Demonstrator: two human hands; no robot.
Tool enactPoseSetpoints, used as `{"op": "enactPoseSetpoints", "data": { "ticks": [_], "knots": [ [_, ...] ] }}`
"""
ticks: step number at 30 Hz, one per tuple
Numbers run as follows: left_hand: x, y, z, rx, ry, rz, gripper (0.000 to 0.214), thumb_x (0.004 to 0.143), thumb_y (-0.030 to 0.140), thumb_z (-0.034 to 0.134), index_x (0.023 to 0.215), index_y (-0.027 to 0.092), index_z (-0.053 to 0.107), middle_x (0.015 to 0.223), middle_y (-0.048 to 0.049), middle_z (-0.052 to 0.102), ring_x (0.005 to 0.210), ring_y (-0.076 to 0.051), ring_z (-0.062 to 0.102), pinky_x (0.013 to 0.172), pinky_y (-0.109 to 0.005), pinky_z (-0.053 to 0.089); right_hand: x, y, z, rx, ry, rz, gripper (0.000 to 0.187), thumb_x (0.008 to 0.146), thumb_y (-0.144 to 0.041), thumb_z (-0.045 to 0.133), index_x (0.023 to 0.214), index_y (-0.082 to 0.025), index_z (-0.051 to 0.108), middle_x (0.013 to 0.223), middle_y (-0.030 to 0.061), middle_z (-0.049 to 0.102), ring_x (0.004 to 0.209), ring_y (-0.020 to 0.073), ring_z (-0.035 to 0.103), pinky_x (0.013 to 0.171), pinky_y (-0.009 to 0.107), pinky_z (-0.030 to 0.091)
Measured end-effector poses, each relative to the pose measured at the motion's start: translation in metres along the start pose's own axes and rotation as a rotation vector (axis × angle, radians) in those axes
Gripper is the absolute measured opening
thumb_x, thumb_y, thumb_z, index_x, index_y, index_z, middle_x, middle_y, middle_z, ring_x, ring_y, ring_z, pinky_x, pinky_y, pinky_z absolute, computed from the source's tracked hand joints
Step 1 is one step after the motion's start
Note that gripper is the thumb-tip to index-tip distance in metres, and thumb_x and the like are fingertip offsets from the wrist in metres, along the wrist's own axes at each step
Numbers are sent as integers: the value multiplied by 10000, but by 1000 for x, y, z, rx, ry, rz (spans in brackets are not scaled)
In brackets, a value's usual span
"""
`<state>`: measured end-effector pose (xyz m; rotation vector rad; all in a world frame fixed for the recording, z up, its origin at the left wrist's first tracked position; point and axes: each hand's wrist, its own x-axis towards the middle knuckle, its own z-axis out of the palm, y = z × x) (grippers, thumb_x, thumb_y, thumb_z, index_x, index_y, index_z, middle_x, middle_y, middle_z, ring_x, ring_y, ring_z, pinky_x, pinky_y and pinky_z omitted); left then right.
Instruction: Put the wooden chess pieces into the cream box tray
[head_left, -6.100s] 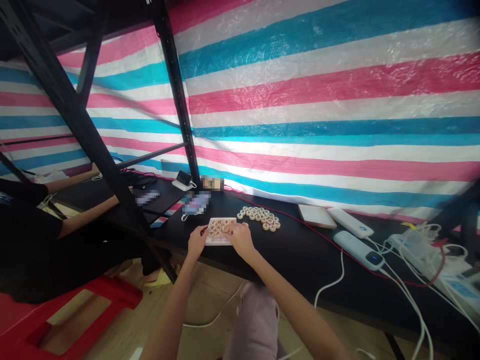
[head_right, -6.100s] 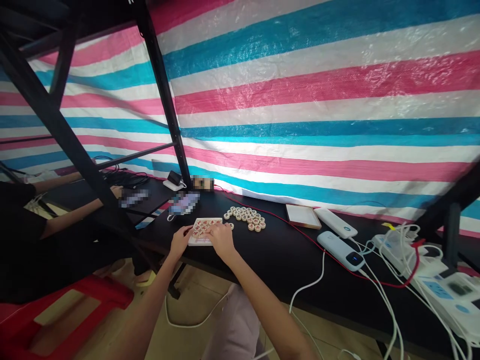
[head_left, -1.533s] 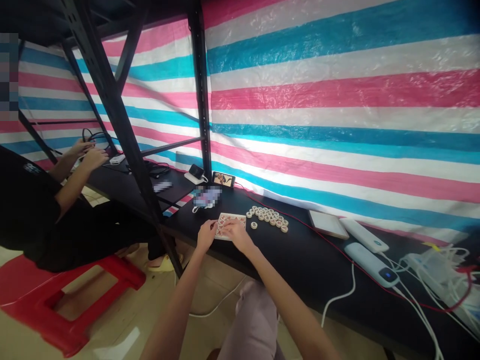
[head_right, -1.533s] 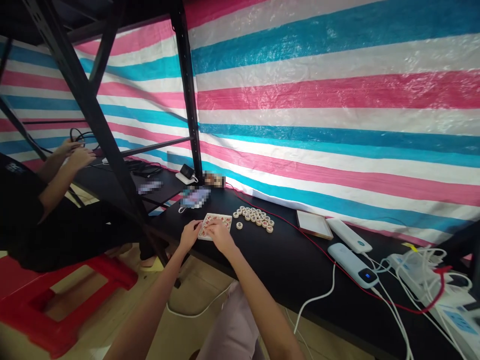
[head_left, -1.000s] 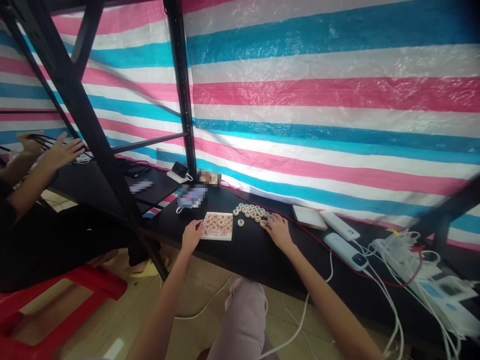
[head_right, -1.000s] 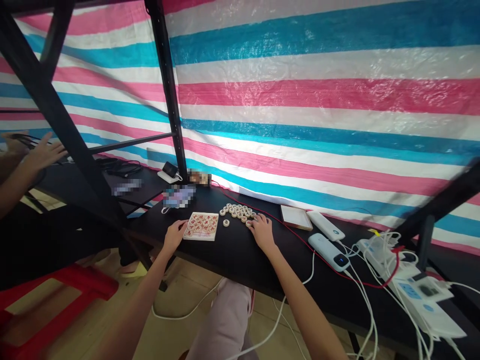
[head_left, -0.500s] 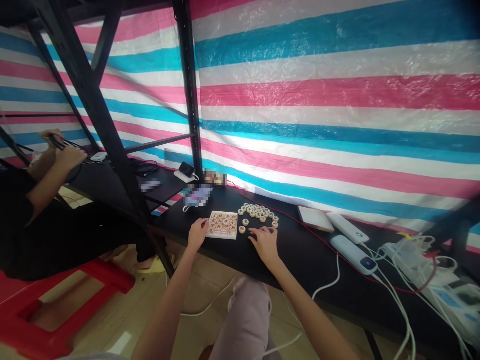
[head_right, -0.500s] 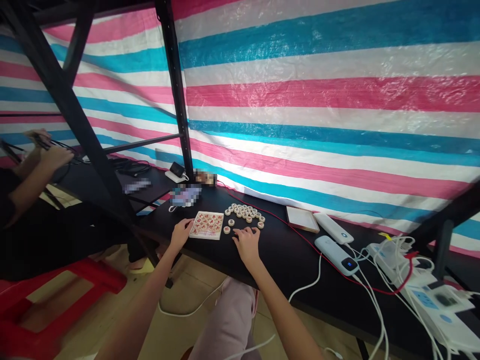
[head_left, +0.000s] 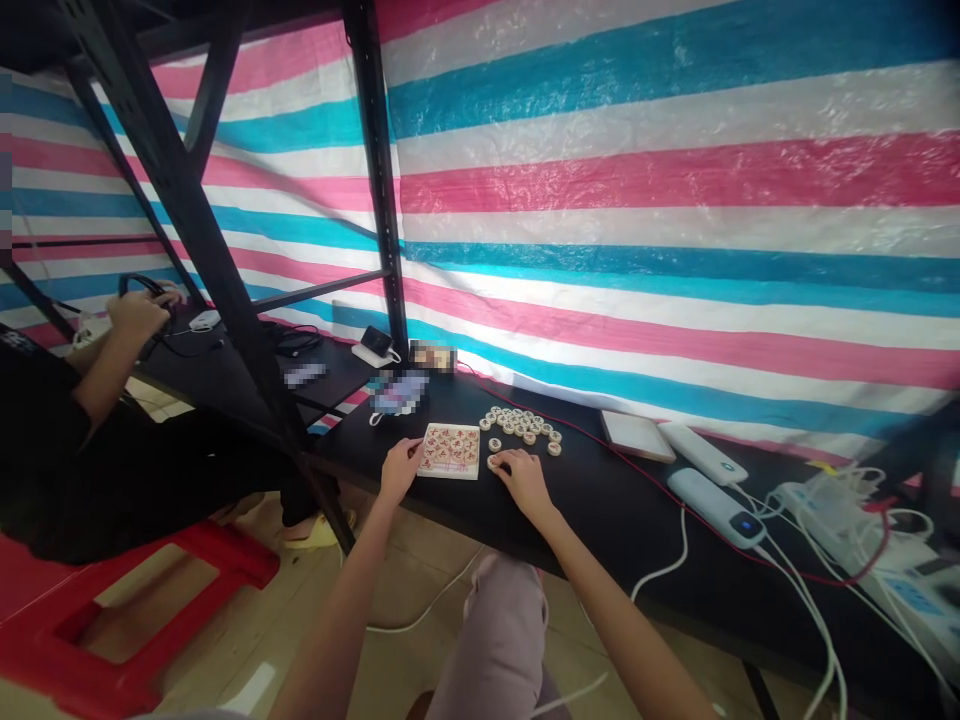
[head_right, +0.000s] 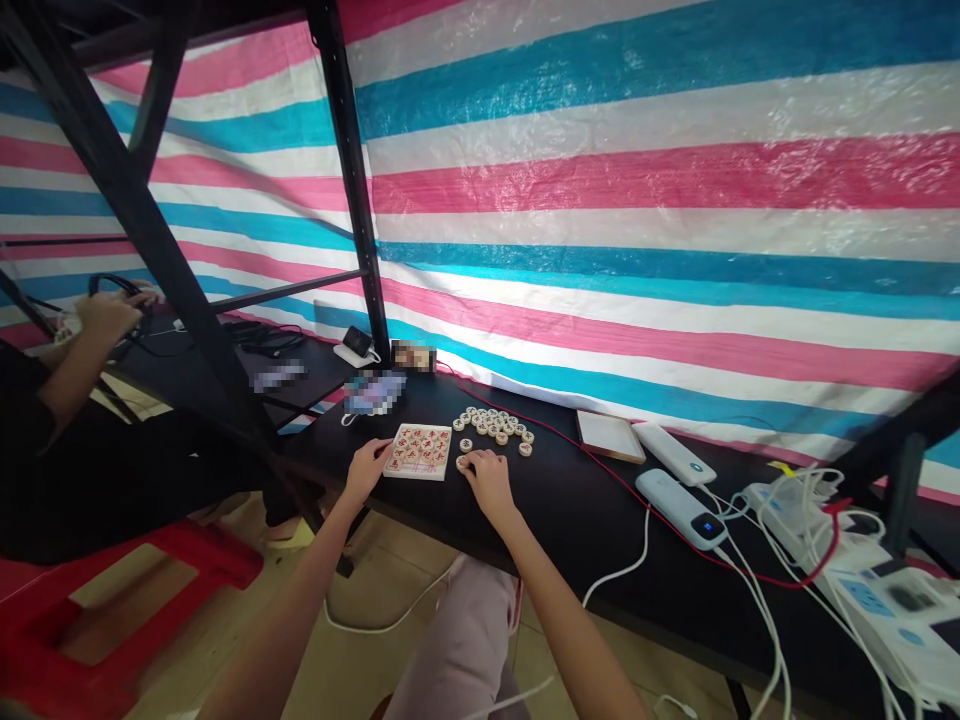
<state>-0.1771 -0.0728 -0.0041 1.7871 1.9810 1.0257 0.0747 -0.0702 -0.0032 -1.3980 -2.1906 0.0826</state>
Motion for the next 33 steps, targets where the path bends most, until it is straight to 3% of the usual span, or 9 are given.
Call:
{"op": "enactPoseSetpoints", "data": {
  "ticks": [8, 12, 15, 21, 27, 33],
  "knots": [
    [-15, 11, 10, 159, -64, 159, 364, 853, 413, 397, 1014, 219, 660, 819, -31, 611, 796, -161, 541, 679, -244, 382, -41, 32, -36, 8, 41, 98, 204, 870, -333, 481, 782, -225, 631, 861, -3, 663, 824, 145, 573, 692, 274, 282],
    [-27, 33, 24, 181, -88, 174, 345, 863, 370, 392, 1039, 222, 650, 835, -36, 616, 809, -163, 541, 674, -246, 370, -56, 42, -58, 24, 123, 163, 264, 865, -399, 463, 789, -224, 644, 869, 10, 668, 743, 144, 580, 658, 271, 310],
    [-30, 58, 40, 224, -99, 213, 323, 864, 328, 398, 1028, 216, 653, 789, -37, 607, 798, -164, 542, 677, -254, 354, -54, 29, -67, 49, 148, 149, 282, 870, -411, 448, 799, -221, 644, 890, 26, 670, 740, 151, 575, 672, 280, 311],
    [-22, 93, 72, 262, -116, 222, 337, 864, 314, 392, 1049, 193, 647, 852, -61, 622, 859, -189, 549, 716, -279, 345, -33, -6, -52, -56, 52, 92, 153, 830, -324, 545, 751, -222, 627, 823, 12, 675, 841, 177, 549, 711, 314, 246],
    [-17, 89, 75, 178, -168, 197, 359, 858, 348, 410, 1108, 196, 620, 884, -57, 629, 876, -180, 549, 731, -266, 354, -33, -11, -41, -196, 66, 128, 153, 839, -304, 528, 769, -216, 632, 819, 36, 664, 836, 184, 523, 693, 331, 221],
    [-17, 86, 74, 110, -182, 191, 360, 856, 358, 411, 1094, 197, 629, 850, -43, 626, 848, -169, 545, 720, -255, 359, -39, -9, -36, -148, 74, 100, 248, 882, -310, 462, 770, -240, 673, 890, 32, 667, 842, 169, 528, 701, 333, 227]
  ]
}}
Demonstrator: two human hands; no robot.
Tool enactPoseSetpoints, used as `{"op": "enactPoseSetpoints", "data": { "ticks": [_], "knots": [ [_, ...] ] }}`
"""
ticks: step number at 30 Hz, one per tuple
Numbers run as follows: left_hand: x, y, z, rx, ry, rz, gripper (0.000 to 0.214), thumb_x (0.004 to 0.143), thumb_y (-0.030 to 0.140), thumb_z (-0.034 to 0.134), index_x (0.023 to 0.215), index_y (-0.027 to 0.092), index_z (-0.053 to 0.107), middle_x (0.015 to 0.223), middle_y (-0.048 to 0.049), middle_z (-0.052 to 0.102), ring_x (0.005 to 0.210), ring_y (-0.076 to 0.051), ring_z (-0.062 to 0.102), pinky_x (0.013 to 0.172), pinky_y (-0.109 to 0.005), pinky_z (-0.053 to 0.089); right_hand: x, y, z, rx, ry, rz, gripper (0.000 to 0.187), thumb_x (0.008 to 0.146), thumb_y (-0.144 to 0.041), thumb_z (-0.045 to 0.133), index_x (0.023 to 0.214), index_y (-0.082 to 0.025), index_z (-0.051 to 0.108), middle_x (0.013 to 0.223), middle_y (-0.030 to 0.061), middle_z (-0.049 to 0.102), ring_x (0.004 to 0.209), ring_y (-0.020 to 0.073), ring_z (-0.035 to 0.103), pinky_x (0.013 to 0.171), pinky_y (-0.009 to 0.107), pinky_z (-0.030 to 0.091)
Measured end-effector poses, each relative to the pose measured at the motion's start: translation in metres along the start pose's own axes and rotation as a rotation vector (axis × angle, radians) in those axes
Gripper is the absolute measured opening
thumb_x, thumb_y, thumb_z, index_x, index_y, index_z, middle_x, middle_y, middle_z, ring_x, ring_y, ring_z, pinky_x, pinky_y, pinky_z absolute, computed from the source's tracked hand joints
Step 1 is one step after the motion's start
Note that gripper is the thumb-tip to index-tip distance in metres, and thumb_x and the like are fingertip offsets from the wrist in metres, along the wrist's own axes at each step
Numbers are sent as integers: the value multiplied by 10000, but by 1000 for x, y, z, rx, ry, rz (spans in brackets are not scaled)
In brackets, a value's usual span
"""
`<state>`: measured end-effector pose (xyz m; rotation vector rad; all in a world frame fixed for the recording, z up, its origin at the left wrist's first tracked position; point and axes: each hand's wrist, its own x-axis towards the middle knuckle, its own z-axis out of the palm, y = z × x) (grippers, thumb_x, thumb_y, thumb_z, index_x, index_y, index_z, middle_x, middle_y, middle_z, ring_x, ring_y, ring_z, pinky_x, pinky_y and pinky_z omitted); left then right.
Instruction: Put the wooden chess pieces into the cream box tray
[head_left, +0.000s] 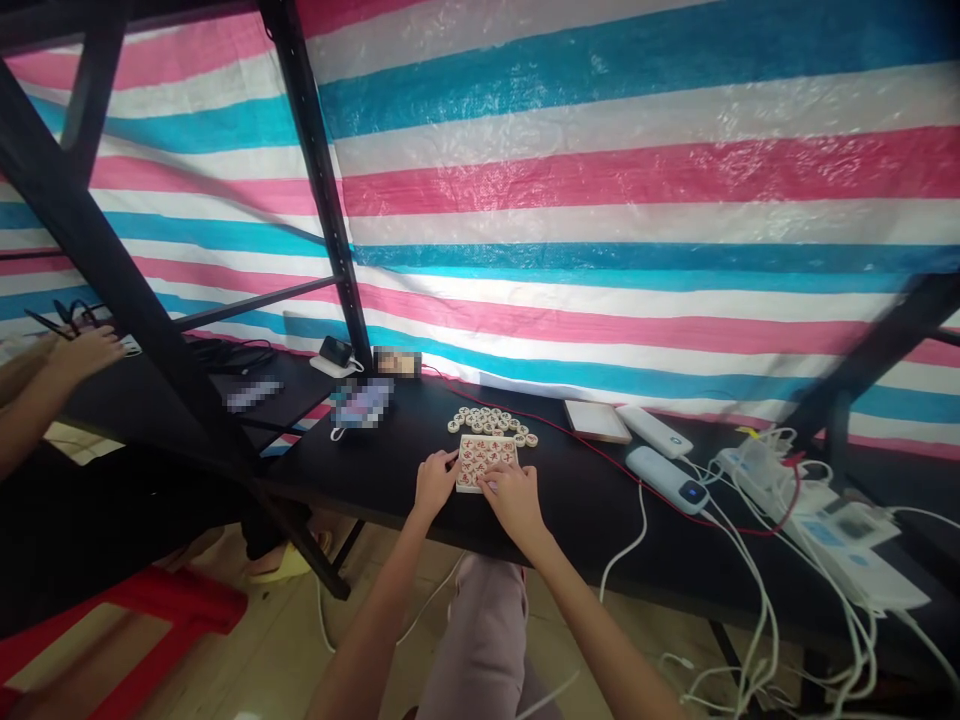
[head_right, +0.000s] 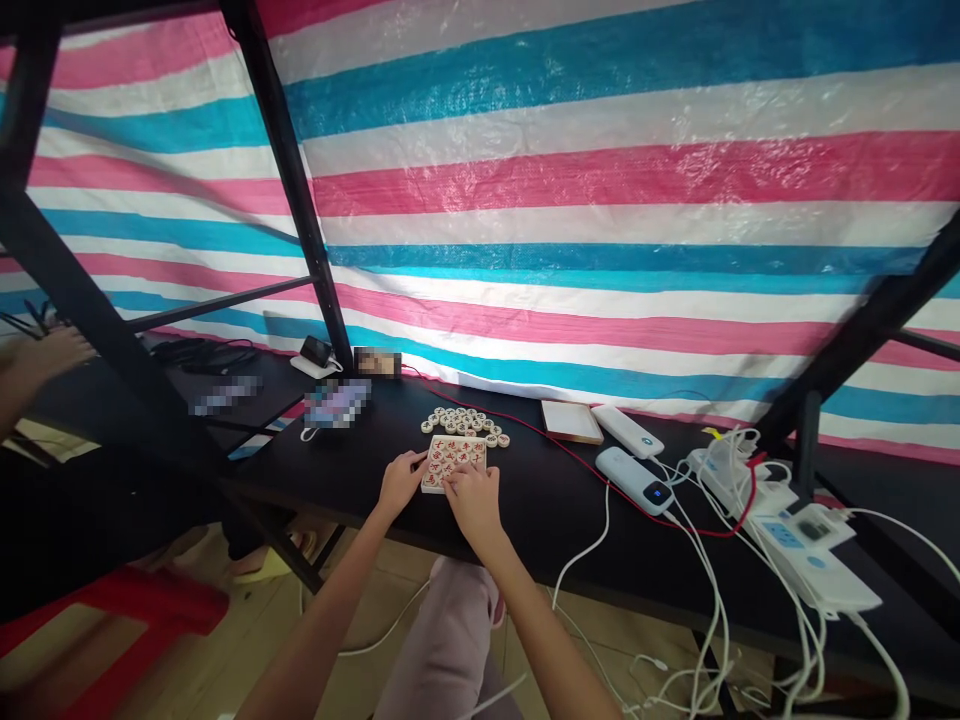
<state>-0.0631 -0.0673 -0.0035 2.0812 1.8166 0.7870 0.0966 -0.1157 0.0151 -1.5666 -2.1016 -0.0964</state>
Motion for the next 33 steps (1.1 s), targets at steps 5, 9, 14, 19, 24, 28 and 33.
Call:
{"op": "enactPoseSetpoints", "data": {
  "ticks": [5, 9, 14, 19, 24, 28, 33],
  "knots": [
    [0, 0, -1, -17, -6, 9, 357, 855, 364, 411, 1078, 204, 639, 848, -43, 625, 827, -162, 545, 706, -249, 361, 2, 6, -3, 26, -8, -35, 237, 894, -299, 444, 863, -263, 676, 932, 24, 653, 857, 159, 529, 694, 317, 245],
    [0, 0, -1, -30, 2, 16, 352, 856, 353, 412, 1077, 201, 640, 847, -41, 624, 815, -158, 544, 713, -247, 364, -2, 11, -8, 37, -45, -102, 218, 892, -284, 447, 962, -298, 653, 995, 8, 627, 889, 151, 527, 694, 297, 269],
    [0, 1, -2, -37, -1, 27, 353, 860, 358, 410, 1066, 194, 644, 816, -38, 621, 783, -151, 541, 678, -238, 362, -11, 14, -7, 26, -85, -129, 224, 893, -278, 446, 990, -302, 647, 988, 8, 624, 904, 147, 527, 705, 293, 282],
    [0, -1, -1, -52, 4, 29, 354, 859, 359, 413, 1075, 196, 640, 801, -35, 617, 768, -146, 542, 667, -233, 363, -12, 13, -8, -13, -39, -143, 235, 898, -314, 436, 1022, -302, 635, 990, 27, 621, 907, 165, 509, 715, 308, 269],
    [1, -3, 0, -60, 10, 29, 354, 858, 362, 407, 1064, 205, 649, 796, -35, 615, 761, -147, 543, 667, -236, 364, 12, 50, -14, -97, 117, 18, 294, 918, -278, 371, 1083, -258, 613, 1042, 73, 609, 910, 194, 489, 717, 327, 266],
    [1, -3, 0, -53, 12, 29, 355, 854, 358, 409, 1068, 204, 647, 782, -33, 606, 775, -152, 540, 660, -237, 357, 30, 96, -7, -184, 94, 99, 273, 890, -246, 425, 1116, -229, 576, 1124, 81, 585, 971, 221, 475, 714, 321, 273],
    [2, -5, 1, -55, 7, 25, 349, 852, 345, 412, 1082, 212, 637, 807, -31, 610, 788, -152, 539, 658, -238, 356, 25, 114, -3, -175, -21, 44, 158, 885, -264, 454, 906, -209, 600, 943, 39, 642, 854, 184, 516, 673, 300, 241]
  ]
}}
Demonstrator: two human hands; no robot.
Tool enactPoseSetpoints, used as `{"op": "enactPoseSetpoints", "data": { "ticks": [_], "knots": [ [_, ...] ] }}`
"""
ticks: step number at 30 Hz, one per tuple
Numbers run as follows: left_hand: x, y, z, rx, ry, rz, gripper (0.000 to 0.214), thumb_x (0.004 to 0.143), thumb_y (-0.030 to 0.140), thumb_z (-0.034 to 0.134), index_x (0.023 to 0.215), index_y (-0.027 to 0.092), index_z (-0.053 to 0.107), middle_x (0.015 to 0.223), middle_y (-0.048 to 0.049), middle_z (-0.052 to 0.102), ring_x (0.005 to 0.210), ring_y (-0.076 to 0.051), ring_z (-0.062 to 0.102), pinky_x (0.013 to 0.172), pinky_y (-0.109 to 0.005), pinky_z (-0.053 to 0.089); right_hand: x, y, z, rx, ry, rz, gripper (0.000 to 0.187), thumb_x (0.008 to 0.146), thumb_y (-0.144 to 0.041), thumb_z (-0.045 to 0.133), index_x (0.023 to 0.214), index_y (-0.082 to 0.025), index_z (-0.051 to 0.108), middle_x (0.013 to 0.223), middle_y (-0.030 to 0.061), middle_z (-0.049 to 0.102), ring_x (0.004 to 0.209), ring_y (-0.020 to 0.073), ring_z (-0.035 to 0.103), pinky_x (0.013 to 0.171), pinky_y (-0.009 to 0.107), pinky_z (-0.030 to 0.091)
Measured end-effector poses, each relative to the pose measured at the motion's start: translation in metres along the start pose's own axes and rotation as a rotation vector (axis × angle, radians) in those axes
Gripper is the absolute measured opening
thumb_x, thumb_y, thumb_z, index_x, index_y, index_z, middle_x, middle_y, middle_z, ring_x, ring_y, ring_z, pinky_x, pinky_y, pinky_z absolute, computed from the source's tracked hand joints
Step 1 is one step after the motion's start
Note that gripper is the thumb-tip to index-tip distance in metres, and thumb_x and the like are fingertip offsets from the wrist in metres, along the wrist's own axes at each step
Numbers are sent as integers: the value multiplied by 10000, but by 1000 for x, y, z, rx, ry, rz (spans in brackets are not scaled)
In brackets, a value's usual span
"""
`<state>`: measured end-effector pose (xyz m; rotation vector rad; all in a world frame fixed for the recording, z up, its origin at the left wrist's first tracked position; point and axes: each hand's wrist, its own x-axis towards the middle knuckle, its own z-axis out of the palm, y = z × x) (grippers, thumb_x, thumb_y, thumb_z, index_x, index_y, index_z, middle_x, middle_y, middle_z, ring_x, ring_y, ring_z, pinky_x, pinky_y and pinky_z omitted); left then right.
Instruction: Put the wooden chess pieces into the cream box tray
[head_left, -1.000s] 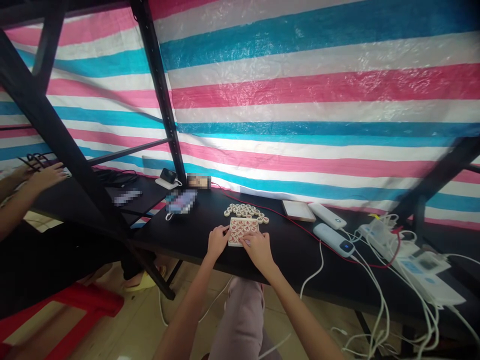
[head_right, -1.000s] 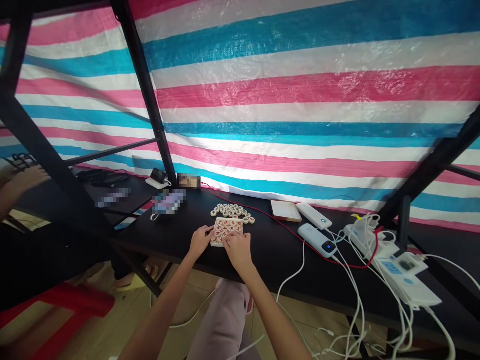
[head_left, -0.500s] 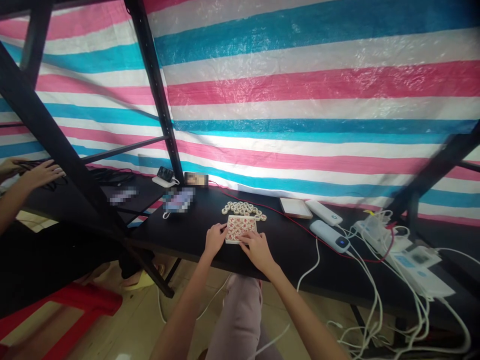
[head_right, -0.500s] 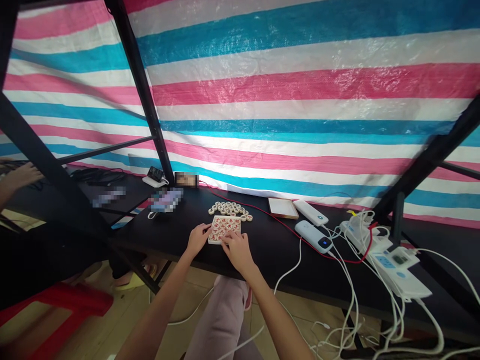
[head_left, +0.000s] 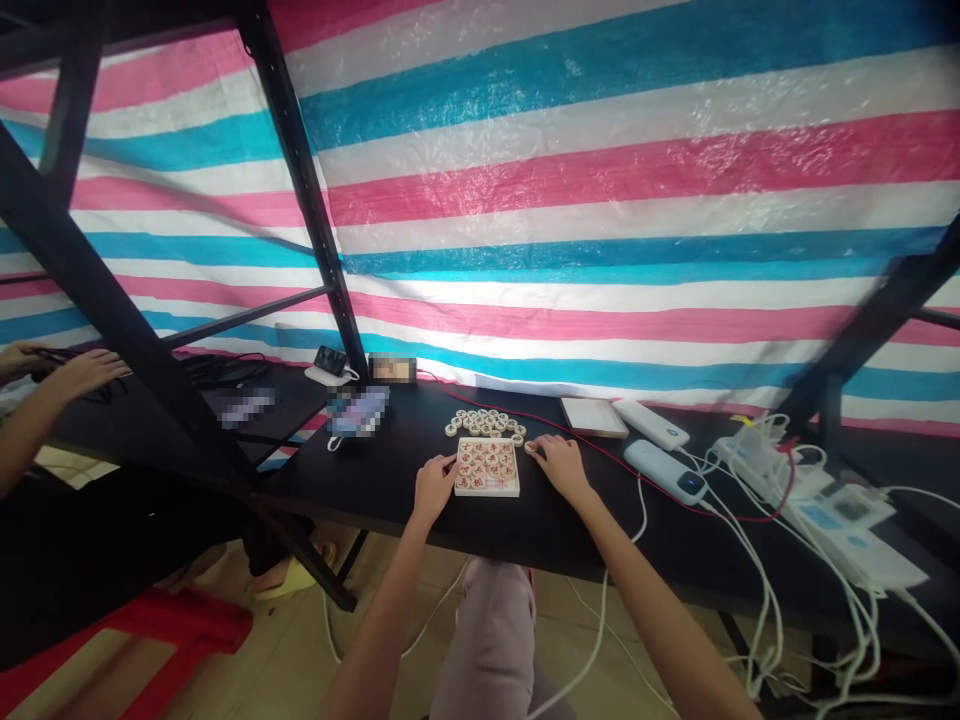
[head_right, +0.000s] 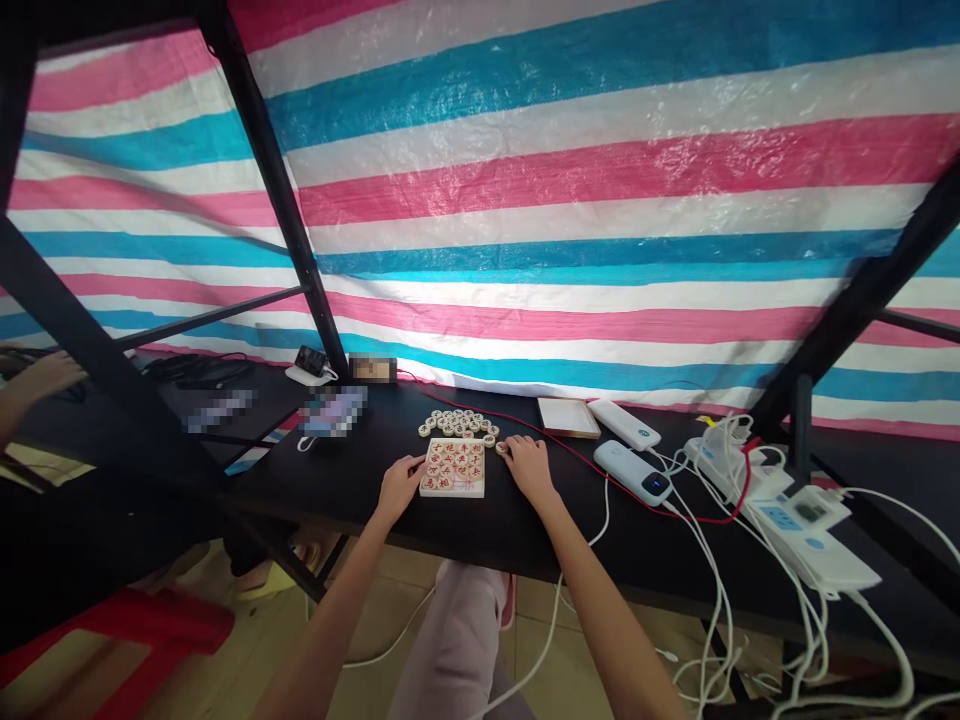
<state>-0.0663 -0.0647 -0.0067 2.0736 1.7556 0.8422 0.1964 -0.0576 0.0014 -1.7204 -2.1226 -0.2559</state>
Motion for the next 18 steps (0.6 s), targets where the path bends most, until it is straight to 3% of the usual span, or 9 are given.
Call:
{"op": "enactPoseSetpoints", "data": {
  "ticks": [8, 14, 18],
  "knots": [
    [1, 1, 0, 3, -14, -1, 358, 857, 359, 414, 1085, 194, 636, 793, -32, 594, 751, -143, 527, 628, -229, 344, -19, -13, -7, 214, 18, -37, 168, 876, -297, 479, 827, -210, 614, 893, 7, 670, 853, 154, 535, 722, 297, 228],
    [0, 4, -2, -4, -16, 2, 351, 858, 348, 414, 1083, 198, 638, 792, -30, 595, 739, -138, 519, 618, -225, 336, -25, -24, -24, 369, 34, 21, 254, 870, -411, 463, 812, -238, 639, 914, -2, 684, 824, 154, 565, 762, 314, 230],
    [-1, 4, -2, -7, -12, 4, 349, 857, 345, 420, 1087, 197, 637, 809, -34, 601, 740, -137, 519, 624, -225, 337, -32, -45, -35, 371, -14, -65, 226, 863, -405, 478, 843, -258, 649, 862, -8, 686, 770, 134, 567, 772, 316, 230]
  ]
}}
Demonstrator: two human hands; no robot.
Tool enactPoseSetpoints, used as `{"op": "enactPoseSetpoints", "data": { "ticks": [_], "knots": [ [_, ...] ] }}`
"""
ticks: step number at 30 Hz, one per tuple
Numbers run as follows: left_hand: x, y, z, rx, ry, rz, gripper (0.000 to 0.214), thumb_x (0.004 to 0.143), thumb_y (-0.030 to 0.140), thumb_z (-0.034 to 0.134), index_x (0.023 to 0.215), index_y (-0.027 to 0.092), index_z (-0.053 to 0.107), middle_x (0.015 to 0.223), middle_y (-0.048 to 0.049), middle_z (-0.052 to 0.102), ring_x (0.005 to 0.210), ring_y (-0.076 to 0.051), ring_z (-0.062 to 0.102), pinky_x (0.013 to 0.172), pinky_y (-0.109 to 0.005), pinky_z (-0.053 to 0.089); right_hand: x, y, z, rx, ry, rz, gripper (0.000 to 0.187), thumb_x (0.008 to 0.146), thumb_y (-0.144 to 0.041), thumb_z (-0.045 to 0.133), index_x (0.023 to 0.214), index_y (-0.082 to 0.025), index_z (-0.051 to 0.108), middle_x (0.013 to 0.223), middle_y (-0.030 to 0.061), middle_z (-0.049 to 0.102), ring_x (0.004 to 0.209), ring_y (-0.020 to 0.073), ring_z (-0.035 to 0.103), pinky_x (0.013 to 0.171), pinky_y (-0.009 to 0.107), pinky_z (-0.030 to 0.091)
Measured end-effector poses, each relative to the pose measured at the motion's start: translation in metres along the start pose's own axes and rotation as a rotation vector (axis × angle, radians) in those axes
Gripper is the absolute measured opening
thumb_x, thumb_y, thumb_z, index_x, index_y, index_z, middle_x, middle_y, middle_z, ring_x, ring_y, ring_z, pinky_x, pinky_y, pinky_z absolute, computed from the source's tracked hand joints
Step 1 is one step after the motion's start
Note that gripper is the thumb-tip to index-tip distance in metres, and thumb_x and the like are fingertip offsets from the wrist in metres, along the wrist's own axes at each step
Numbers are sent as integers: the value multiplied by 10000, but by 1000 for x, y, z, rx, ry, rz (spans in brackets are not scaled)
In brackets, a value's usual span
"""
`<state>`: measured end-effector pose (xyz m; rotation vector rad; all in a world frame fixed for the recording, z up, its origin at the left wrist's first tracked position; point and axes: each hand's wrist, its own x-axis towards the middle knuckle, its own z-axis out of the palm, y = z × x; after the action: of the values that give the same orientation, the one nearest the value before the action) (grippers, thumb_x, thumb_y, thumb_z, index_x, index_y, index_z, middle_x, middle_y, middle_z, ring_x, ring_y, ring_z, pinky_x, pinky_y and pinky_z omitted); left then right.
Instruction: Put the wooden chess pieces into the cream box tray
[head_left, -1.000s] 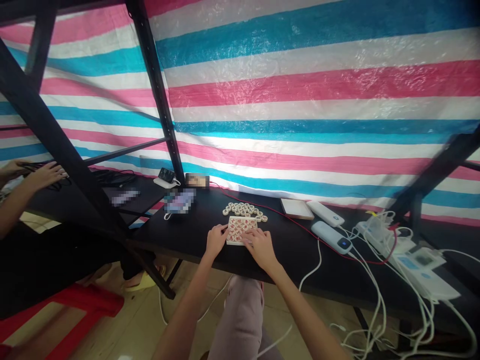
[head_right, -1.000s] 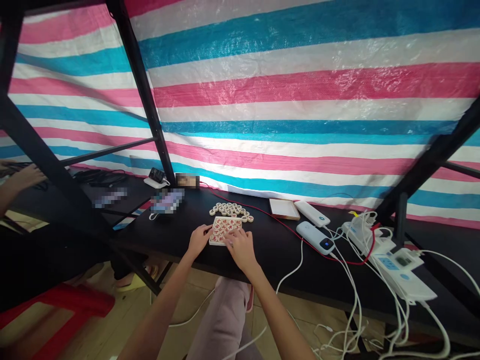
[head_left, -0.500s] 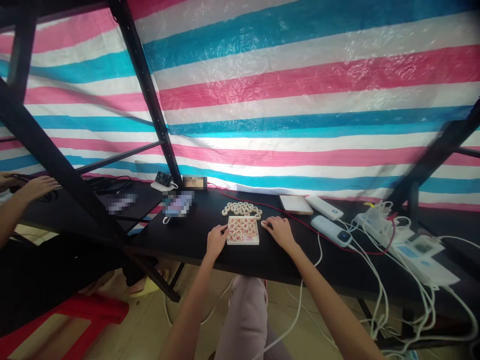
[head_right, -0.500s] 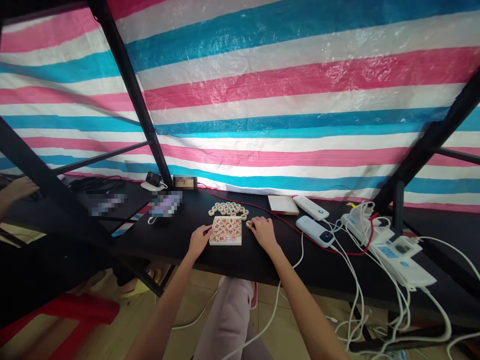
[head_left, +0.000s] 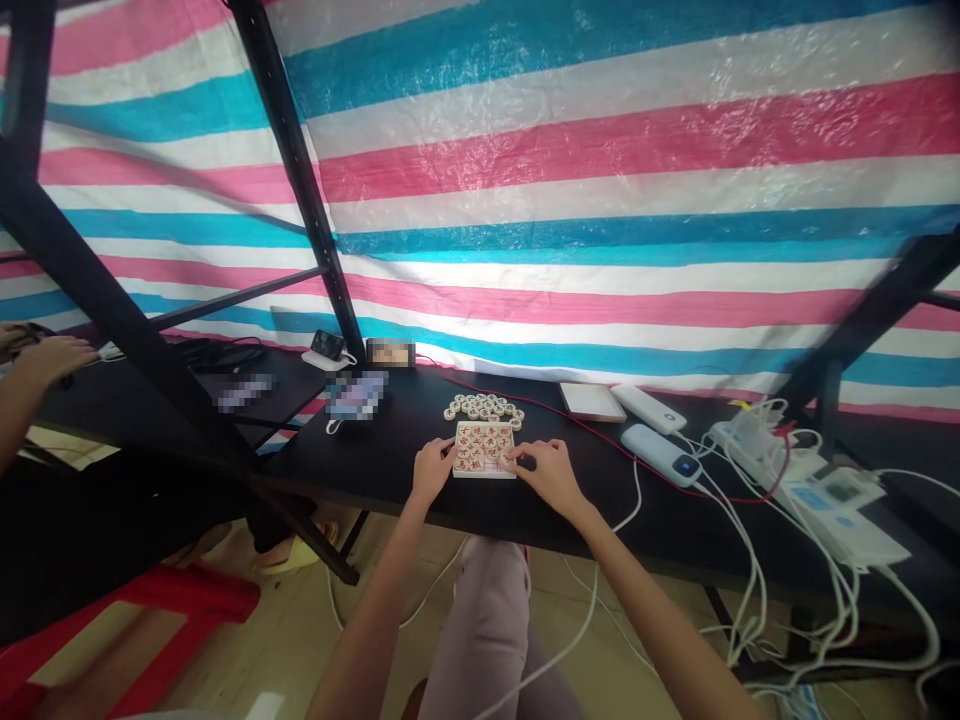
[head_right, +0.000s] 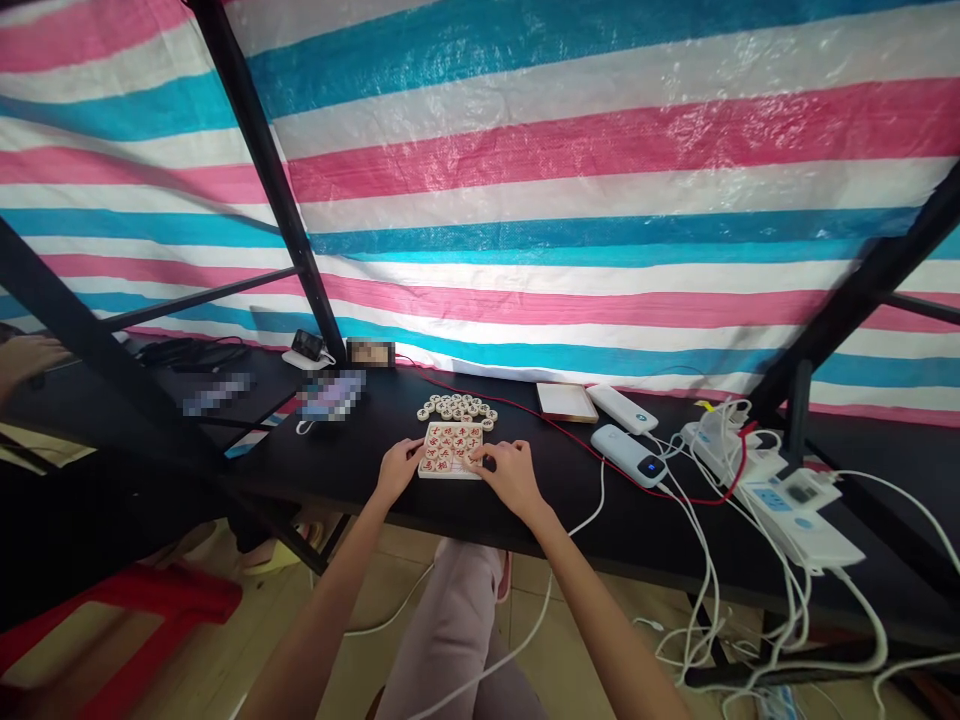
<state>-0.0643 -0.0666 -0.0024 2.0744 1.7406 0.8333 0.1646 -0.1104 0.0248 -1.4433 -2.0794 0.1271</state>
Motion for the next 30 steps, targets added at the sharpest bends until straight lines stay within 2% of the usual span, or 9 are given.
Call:
{"op": "enactPoseSetpoints", "data": {
  "ticks": [4, 9, 16, 21, 23, 26, 28, 30],
  "knots": [
    [0, -1, 1, -9, 12, -1, 352, 855, 351, 423, 1084, 192, 638, 791, -31, 598, 736, -138, 519, 629, -229, 338, -3, -16, 9, -52, -7, -2, 195, 860, -351, 499, 797, -239, 645, 868, 0, 686, 804, 145, 554, 766, 320, 219],
    [1, -3, 3, -4, 14, 8, 349, 855, 354, 420, 1062, 186, 646, 788, -32, 603, 737, -137, 524, 634, -228, 343, 1, -24, 16, -68, -3, 13, 210, 878, -318, 479, 774, -225, 637, 837, 12, 681, 795, 154, 530, 743, 322, 209],
    [0, -2, 2, -4, 18, -3, 358, 858, 362, 412, 1069, 186, 642, 797, -36, 603, 751, -144, 527, 636, -230, 347, 3, -25, 18, -101, -31, -31, 312, 903, -331, 429, 729, -244, 673, 859, 18, 682, 814, 165, 493, 720, 340, 201],
    [-1, -1, 2, -5, 20, -7, 349, 852, 357, 420, 1057, 192, 648, 806, -41, 613, 767, -150, 534, 663, -236, 359, 1, -20, 19, -116, 10, -54, 333, 915, -343, 390, 803, -267, 695, 958, 24, 663, 862, 180, 470, 732, 346, 221],
    [-1, -1, 2, -13, 22, -8, 351, 851, 359, 419, 1054, 190, 650, 809, -42, 614, 770, -153, 535, 663, -238, 362, 12, -12, 17, -166, 41, -35, 325, 923, -316, 364, 903, -272, 686, 1004, 36, 646, 890, 189, 465, 744, 350, 233],
    [-2, -1, 1, -31, 24, -10, 354, 848, 361, 418, 1053, 192, 651, 801, -39, 610, 750, -149, 533, 656, -236, 366, 44, 6, 17, -296, 45, 16, 327, 910, -227, 355, 1104, -282, 612, 1114, 58, 597, 960, 215, 450, 760, 354, 255],
    [-2, -2, 0, -59, 28, -11, 348, 840, 354, 427, 1049, 192, 654, 783, -31, 606, 721, -138, 529, 652, -232, 369, 68, 19, 19, -367, -44, -9, 383, 882, -157, 368, 1180, -304, 558, 1203, 55, 548, 1009, 228, 434, 767, 354, 273],
    [-3, -4, 0, -100, 43, -15, 343, 831, 339, 438, 1046, 183, 655, 759, -23, 597, 677, -125, 520, 637, -226, 372, 88, 30, 24, -391, -179, -97, 414, 867, -136, 376, 1174, -346, 556, 1268, 24, 506, 1047, 231, 422, 778, 355, 285]
  ]
}}
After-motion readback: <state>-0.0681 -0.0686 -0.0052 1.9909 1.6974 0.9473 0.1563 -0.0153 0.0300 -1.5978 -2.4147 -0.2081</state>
